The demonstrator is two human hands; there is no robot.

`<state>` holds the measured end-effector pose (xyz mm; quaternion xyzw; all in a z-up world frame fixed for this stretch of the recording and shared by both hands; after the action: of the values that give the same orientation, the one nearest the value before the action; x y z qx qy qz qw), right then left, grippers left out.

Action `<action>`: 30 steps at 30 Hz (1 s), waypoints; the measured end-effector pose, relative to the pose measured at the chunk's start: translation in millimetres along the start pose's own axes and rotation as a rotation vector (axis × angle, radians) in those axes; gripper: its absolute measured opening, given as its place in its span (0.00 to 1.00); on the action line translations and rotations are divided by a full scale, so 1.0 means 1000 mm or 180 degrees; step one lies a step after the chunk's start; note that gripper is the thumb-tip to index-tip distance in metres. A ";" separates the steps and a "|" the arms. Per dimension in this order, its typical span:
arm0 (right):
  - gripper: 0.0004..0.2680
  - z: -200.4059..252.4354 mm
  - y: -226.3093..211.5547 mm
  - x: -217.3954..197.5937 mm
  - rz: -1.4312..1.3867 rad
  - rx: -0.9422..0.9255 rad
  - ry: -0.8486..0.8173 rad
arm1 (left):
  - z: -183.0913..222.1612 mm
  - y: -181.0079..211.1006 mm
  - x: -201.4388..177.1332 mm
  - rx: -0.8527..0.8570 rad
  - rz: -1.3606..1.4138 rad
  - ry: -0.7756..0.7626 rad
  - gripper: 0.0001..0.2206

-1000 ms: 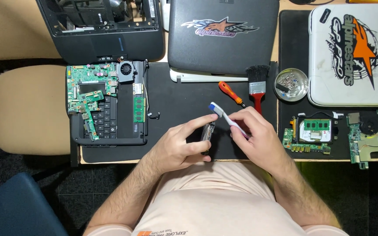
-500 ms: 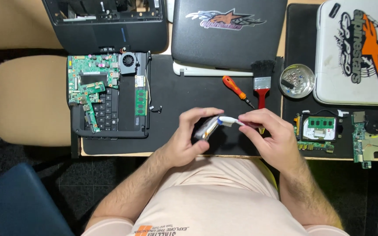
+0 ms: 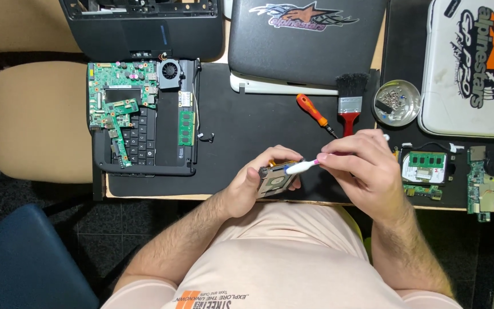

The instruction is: Disassembling, cleaning, and reassembling various laptop components including the hard drive and motherboard.

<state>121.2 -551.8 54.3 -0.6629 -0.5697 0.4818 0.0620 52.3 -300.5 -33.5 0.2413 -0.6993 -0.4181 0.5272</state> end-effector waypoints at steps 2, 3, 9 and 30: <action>0.03 0.000 0.002 -0.005 0.0034 -0.0044 -0.0006 | 0.003 0.004 0.003 -0.0032 0.0026 0.0013 0.49; 0.03 0.000 0.003 -0.007 0.0074 -0.0090 -0.0003 | 0.004 0.007 0.005 -0.0063 0.0049 0.0016 0.47; 0.02 -0.005 -0.004 0.001 -0.0024 -0.0052 -0.0146 | 0.008 -0.005 0.015 -0.0105 0.0186 0.0100 0.42; 0.04 -0.008 -0.012 0.003 -0.0255 0.0052 -0.0337 | 0.006 0.003 0.014 0.0070 -0.0173 0.0018 0.40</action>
<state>118.1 -541.8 64.5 -0.6126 -0.5944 0.5179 0.0564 42.9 -307.4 -23.8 0.2672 -0.6955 -0.4239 0.5150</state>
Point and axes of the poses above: each hand's wrist, its own z-axis away from the middle knuckle, its own x-axis out of the palm, y = z × x, the point moved 1 cm from there along -z, towards the middle knuckle, and after that the axes turned 3 degrees about -z, right-handed, at the moved point
